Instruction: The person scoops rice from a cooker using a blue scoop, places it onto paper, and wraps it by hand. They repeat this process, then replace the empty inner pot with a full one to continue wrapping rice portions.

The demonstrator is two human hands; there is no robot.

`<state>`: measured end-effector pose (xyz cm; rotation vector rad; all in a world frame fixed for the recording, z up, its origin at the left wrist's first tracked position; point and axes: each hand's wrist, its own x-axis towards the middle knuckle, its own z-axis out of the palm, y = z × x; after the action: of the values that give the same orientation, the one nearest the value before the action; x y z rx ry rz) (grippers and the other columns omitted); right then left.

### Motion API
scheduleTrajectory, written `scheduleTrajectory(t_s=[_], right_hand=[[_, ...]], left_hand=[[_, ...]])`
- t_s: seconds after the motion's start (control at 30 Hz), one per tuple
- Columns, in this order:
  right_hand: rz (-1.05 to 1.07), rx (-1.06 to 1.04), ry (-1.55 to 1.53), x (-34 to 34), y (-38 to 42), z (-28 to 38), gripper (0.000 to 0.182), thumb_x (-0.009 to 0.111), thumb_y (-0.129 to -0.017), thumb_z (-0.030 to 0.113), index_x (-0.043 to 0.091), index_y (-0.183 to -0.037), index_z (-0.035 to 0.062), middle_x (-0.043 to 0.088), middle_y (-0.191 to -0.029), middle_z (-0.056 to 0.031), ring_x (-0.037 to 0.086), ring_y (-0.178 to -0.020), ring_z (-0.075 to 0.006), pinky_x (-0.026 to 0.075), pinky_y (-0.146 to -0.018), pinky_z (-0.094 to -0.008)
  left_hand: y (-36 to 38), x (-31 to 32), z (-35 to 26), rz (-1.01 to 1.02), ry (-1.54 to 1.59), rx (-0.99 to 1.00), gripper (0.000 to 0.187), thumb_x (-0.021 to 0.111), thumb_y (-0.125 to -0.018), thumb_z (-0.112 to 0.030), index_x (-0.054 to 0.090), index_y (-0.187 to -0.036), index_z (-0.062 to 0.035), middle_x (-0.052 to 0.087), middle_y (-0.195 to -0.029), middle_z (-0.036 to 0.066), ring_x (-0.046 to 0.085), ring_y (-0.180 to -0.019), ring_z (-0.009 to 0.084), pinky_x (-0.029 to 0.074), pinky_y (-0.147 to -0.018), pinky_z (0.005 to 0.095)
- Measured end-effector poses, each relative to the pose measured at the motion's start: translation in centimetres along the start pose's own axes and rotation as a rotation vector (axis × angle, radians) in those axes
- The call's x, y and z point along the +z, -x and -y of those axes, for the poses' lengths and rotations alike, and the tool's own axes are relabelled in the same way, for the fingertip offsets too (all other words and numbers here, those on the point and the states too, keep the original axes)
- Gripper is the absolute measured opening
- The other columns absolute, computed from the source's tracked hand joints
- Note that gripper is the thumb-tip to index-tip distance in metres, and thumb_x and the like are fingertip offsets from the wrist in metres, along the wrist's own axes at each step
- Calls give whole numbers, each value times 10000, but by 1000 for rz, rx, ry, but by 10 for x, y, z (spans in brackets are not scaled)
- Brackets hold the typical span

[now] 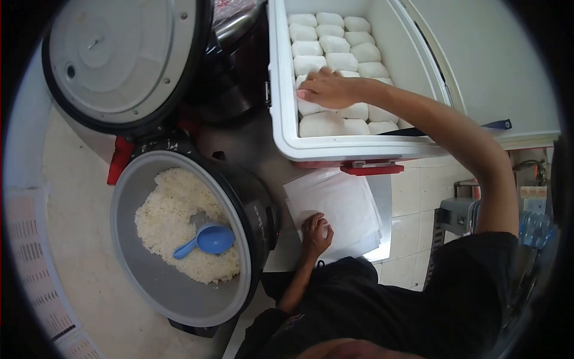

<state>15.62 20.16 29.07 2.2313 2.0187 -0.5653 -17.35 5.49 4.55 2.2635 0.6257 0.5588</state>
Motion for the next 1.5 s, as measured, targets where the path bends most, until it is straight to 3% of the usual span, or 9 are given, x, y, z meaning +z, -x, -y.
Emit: scheduleTrajectory(t_s=[0.27,0.67,0.8,1.03,1.1,1.17,1.3,1.37,1.5], right_hand=[[-5,117,-641,-25,12,-20,537,398,-950,483,574,-1111,2,606,-1006,-198,602,-843,-345,462,-857,-410],[-189,-1106,267,-54,-8,286,229,545,-813,39,585,-1038,58,616,-953,-118,630,-894,-288,507,-774,-384],[-99,-1543,703,36,-90,371,178,543,-821,76,623,-981,71,579,-999,-53,612,-936,-229,528,-792,-337],[-202,-1844,1132,92,-123,404,194,609,-828,193,644,-654,115,557,-1020,-6,569,-1011,-163,494,-888,-286],[-222,-1827,1233,63,-114,398,167,612,-834,200,648,-697,112,570,-1033,-9,552,-1047,-153,481,-906,-288],[-200,-1726,1228,47,-118,381,110,614,-842,194,644,-839,88,605,-1023,-45,561,-1056,-168,479,-890,-315],[183,-1000,685,7,-89,349,354,595,-827,117,507,-1144,-12,636,-898,-205,634,-864,-330,501,-747,-416],[98,-976,479,0,-86,325,394,583,-818,92,473,-1173,-38,627,-866,-233,635,-808,-371,500,-721,-438],[167,-580,326,-20,-76,328,450,556,-814,105,437,-1202,-88,619,-882,-266,617,-832,-394,492,-735,-451]], left_hand=[[0,3,-1,-65,63,18,125,620,-756,-83,552,-855,-47,538,-1091,108,517,-1034,290,384,-894,437],[2,32,-2,-189,22,96,150,545,-766,-65,602,-888,0,543,-1161,157,502,-1111,316,379,-988,443],[-14,-17,-38,422,-183,-67,305,496,-796,-18,603,-1079,21,440,-1353,200,381,-1288,325,266,-1082,495],[28,-17,-2,-117,-124,-152,279,522,-844,-81,595,-1093,22,528,-1239,202,518,-1128,352,428,-945,413],[52,-46,6,-238,-1178,155,304,619,-827,-212,629,-1047,-2,638,-1050,173,580,-970,382,450,-875,437],[65,-96,-8,-348,116,-451,311,617,-830,-215,621,-1057,-3,632,-1054,183,583,-971,364,455,-861,432],[119,-117,-14,-796,455,-916,361,570,-856,-227,572,-1099,40,594,-1100,169,584,-979,296,456,-866,428],[146,-126,-6,-1408,789,-188,372,490,-871,-228,521,-1154,12,604,-972,178,582,-976,257,448,-853,383],[99,-282,-69,-1650,616,-165,610,452,-869,-232,270,-1378,51,323,-1399,181,393,-1249,284,337,-1021,381]])
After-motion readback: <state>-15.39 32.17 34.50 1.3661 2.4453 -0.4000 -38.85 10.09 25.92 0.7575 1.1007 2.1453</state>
